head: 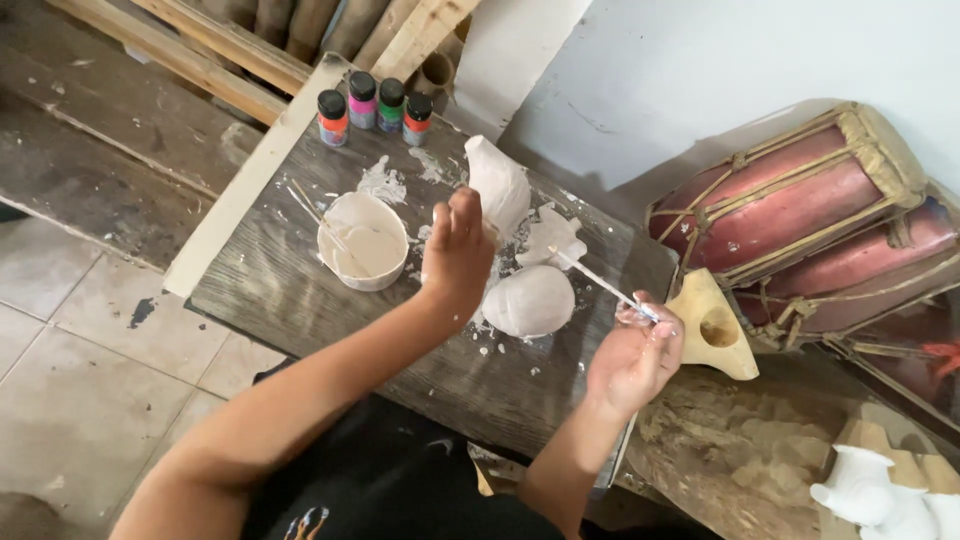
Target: Applying white paste to a figurine using a small applicator stick
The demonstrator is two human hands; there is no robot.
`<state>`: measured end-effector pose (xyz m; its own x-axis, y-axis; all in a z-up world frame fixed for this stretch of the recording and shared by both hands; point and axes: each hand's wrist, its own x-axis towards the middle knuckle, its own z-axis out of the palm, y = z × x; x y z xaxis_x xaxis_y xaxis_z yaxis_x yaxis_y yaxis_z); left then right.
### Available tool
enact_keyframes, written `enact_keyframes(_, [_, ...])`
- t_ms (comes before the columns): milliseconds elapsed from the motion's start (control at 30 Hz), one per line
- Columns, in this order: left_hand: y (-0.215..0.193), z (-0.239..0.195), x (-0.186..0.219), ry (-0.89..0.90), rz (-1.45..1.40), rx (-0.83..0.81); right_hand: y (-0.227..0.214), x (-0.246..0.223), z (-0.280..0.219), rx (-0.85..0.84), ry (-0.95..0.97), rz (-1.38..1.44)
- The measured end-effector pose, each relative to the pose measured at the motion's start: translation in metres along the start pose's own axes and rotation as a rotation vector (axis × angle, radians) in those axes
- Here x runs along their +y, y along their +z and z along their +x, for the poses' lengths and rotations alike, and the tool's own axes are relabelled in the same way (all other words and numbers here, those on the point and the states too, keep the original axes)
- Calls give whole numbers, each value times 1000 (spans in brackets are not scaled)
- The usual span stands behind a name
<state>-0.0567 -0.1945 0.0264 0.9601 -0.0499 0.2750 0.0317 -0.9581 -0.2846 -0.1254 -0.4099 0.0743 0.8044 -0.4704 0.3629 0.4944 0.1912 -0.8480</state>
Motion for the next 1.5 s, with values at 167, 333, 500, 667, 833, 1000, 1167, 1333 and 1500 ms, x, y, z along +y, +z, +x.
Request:
enact_keyframes(167, [7,-32,11,-53,-41,138,-11,1,1,39,6,9])
enact_keyframes(333, [5,-62,13,-20,-158,-11,-9,-6,0,24,3,-73])
enact_keyframes(500, [-9,-85,-7,28,-166,-239,-2,-4,7,-114,-98,-277])
enact_keyframes(667, [-4,-95,-14,10,-229,-208,40,-16,14,-279,-195,-428])
enact_keyframes(833, [8,-106,-21,-28,-273,-45,95,-39,14,-438,-292,-639])
enact_keyframes(1000, [6,-116,-27,-25,-256,103,93,-18,16,-587,-447,-1108])
enact_keyframes(1167, [-4,-113,-38,-27,-237,110,93,-15,1,-634,-523,-1101])
enact_keyframes(1333, [-18,-112,-53,-3,-316,105,101,-40,-10,-587,-477,-1032])
enact_keyframes(1500, [-29,-117,-76,77,-443,178,98,-35,1,-600,-306,-974])
